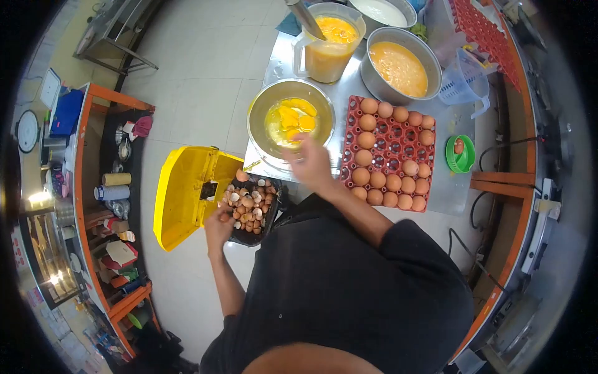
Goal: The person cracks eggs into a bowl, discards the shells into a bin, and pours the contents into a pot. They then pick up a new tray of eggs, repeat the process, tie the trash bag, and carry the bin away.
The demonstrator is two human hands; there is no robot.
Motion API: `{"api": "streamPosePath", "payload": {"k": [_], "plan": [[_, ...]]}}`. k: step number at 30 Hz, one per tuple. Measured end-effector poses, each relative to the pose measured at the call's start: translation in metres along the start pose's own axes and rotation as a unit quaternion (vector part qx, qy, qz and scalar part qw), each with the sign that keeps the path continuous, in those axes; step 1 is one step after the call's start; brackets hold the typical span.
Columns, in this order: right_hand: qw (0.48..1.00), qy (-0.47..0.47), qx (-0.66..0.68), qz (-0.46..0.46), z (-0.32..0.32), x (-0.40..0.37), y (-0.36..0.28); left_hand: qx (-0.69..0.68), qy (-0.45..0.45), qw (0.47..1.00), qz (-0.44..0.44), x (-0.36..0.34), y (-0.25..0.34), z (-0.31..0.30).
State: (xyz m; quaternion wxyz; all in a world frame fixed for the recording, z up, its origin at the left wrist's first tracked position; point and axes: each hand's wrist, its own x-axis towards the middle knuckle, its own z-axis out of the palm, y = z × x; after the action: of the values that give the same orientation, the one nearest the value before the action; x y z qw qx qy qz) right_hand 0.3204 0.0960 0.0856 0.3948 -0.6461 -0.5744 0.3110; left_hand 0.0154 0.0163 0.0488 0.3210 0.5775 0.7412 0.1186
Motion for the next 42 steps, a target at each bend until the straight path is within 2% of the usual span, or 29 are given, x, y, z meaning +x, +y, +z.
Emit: {"api": "streamPosePath", "payload": {"k": [1, 2, 3, 5, 6, 7, 10, 11, 14, 15, 16, 17, 18, 19, 20, 21, 22, 23, 25, 26, 27, 29, 31, 33, 36, 37, 40, 42], "plan": [[0.997, 0.029, -0.023, 0.074, -0.012, -0.001, 0.015, 0.049, -0.024, 0.998, -0.005, 0.001, -0.024, 0.022], [0.971, 0.047, 0.142, 0.187, -0.018, -0.001, 0.027, 0.099, -0.048, 0.994, -0.012, 0.001, -0.044, 0.041], [0.962, 0.052, 0.097, 0.251, -0.017, 0.000, 0.065, 0.104, -0.064, 0.992, -0.028, -0.001, -0.058, 0.054], [0.892, 0.032, 0.254, 0.374, -0.015, 0.004, 0.053, 0.115, -0.093, 0.987, -0.054, -0.001, -0.078, 0.072], [0.840, 0.020, 0.327, 0.432, -0.012, 0.005, 0.047, 0.100, -0.090, 0.989, -0.066, 0.000, -0.084, 0.076], [0.830, 0.006, 0.338, 0.444, -0.002, 0.010, 0.050, 0.083, -0.085, 0.989, -0.082, 0.004, -0.088, 0.078], [0.850, 0.010, 0.404, 0.337, 0.021, 0.018, 0.056, 0.039, -0.062, 0.991, -0.116, 0.006, -0.126, 0.095], [0.860, -0.019, 0.389, 0.330, 0.023, 0.022, 0.062, 0.024, -0.053, 0.992, -0.114, 0.007, -0.137, 0.099], [0.848, 0.015, 0.403, 0.344, 0.013, 0.024, 0.052, -0.044, -0.113, 0.973, -0.196, 0.005, -0.140, 0.096], [0.850, 0.020, 0.387, 0.357, 0.010, 0.023, 0.058, -0.078, -0.095, 0.967, -0.223, 0.012, -0.192, 0.133], [0.861, 0.016, 0.381, 0.337, 0.000, 0.024, 0.052, -0.130, -0.141, 0.947, -0.256, 0.007, -0.189, 0.127], [0.870, 0.010, 0.375, 0.320, -0.013, 0.018, 0.041, -0.153, -0.131, 0.946, -0.253, -0.001, -0.205, 0.141], [0.879, 0.002, 0.367, 0.305, -0.025, 0.011, 0.033, -0.155, -0.146, 0.960, -0.179, -0.008, -0.237, 0.161], [0.890, 0.003, 0.352, 0.289, -0.037, 0.008, 0.026, -0.237, -0.204, 0.916, -0.253, -0.019, -0.223, 0.151], [0.899, 0.000, 0.336, 0.280, -0.054, 0.004, 0.018, -0.163, -0.191, 0.903, -0.349, -0.027, -0.202, 0.152], [0.914, 0.023, 0.299, 0.274, -0.072, 0.002, -0.001, -0.153, -0.213, 0.906, -0.334, -0.036, -0.207, 0.158], [0.917, -0.014, 0.271, 0.294, -0.097, 0.004, -0.005, -0.223, -0.212, 0.888, -0.342, -0.044, -0.221, 0.172], [0.933, -0.002, 0.267, 0.241, -0.117, 0.003, -0.002, -0.244, -0.203, 0.889, -0.328, -0.048, -0.215, 0.172], [0.931, 0.014, 0.239, 0.274, -0.159, 0.004, -0.040, -0.288, -0.188, 0.890, -0.299, -0.055, -0.204, 0.173], [0.938, 0.055, 0.196, 0.280, -0.179, 0.005, -0.041, -0.361, -0.163, 0.856, -0.332, -0.060, -0.211, 0.182], [0.943, 0.037, 0.180, 0.278, -0.198, 0.008, -0.063, -0.364, -0.160, 0.855, -0.334, -0.060, -0.212, 0.186], [0.948, 0.074, 0.176, 0.256, -0.226, 0.017, -0.076, -0.373, -0.151, 0.850, -0.340, -0.055, -0.214, 0.192], [0.954, 0.101, 0.151, 0.240, -0.249, 0.031, -0.088, -0.324, -0.148, 0.875, -0.328, -0.047, -0.206, 0.189], [0.960, 0.137, 0.153, 0.192, -0.264, 0.052, -0.088, -0.303, -0.146, 0.886, -0.321, -0.037, -0.216, 0.192], [0.956, 0.151, 0.157, 0.196, -0.289, 0.096, -0.066, -0.313, -0.113, 0.864, -0.378, -0.021, -0.214, 0.180], [0.961, 0.158, 0.148, 0.173, -0.288, 0.106, -0.067, -0.351, -0.098, 0.864, -0.348, -0.019, -0.213, 0.174], [0.973, 0.176, 0.114, 0.100, -0.277, 0.138, -0.066, -0.349, -0.078, 0.847, -0.394, -0.017, -0.210, 0.158], [0.973, 0.197, 0.095, 0.071, -0.269, 0.158, -0.056, -0.352, -0.080, 0.850, -0.384, -0.020, -0.210, 0.149]]}}
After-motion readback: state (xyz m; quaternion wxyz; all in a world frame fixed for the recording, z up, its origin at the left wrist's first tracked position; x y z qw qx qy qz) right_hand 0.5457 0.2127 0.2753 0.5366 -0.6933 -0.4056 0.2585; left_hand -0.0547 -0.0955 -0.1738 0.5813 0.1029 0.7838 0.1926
